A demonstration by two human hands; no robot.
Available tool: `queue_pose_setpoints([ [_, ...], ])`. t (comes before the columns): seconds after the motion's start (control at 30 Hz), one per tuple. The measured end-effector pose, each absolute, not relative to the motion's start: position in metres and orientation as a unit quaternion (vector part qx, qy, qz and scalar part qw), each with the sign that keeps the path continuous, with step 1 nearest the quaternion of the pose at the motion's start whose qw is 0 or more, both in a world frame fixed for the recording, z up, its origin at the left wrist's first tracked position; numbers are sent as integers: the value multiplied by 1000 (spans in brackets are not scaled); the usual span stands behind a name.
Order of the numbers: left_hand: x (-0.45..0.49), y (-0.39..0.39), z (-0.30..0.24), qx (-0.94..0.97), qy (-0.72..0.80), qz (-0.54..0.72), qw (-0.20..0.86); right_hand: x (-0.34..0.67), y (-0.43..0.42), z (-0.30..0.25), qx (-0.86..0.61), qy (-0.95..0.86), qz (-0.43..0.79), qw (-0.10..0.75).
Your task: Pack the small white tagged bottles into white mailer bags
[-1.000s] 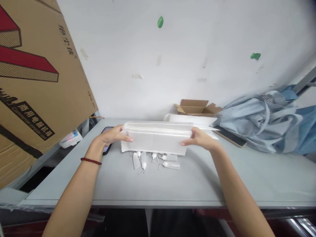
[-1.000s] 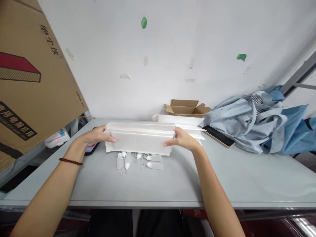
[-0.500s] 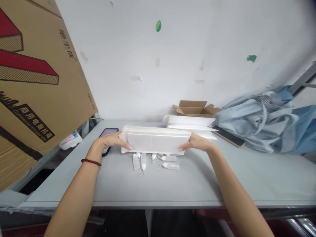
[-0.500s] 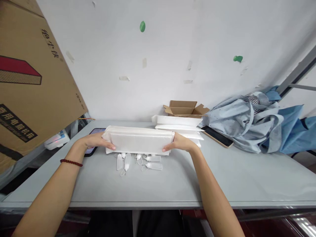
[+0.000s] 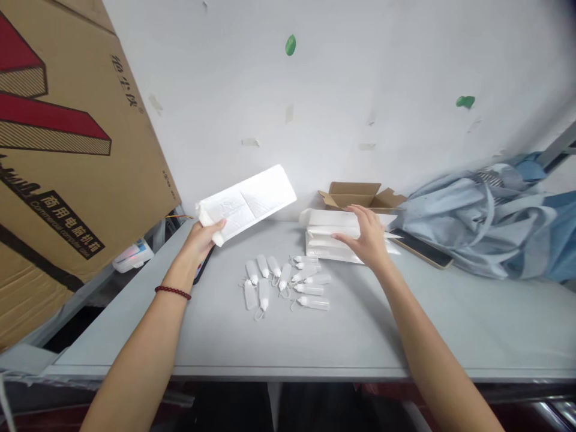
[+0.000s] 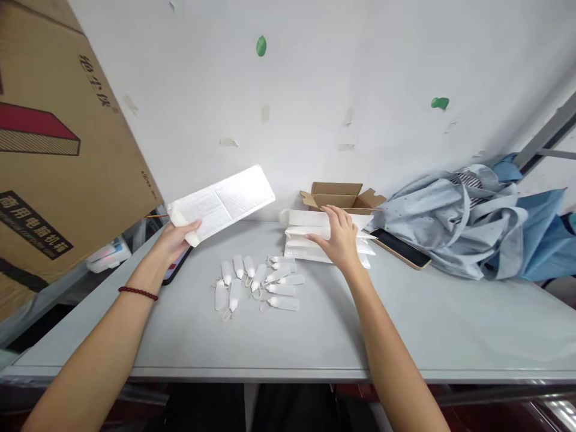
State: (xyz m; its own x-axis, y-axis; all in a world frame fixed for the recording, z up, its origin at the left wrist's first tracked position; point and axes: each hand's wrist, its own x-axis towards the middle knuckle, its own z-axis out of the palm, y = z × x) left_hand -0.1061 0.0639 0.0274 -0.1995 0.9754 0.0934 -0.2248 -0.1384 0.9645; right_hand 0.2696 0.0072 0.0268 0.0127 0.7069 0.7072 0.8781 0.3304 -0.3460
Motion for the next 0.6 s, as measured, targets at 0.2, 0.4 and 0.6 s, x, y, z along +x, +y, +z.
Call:
queue_pose_setpoints([
  [0.2,-92,78,7,469,525,581,410,284,19,16,-619,-694,-199,309],
  [0.4,-74,92,11,480,568,443,500,298,33,12,-600,-683,-260,327],
  [0.6,-66,122,13,472,574,399,537,296,39,10,-598,-657,-278,366],
])
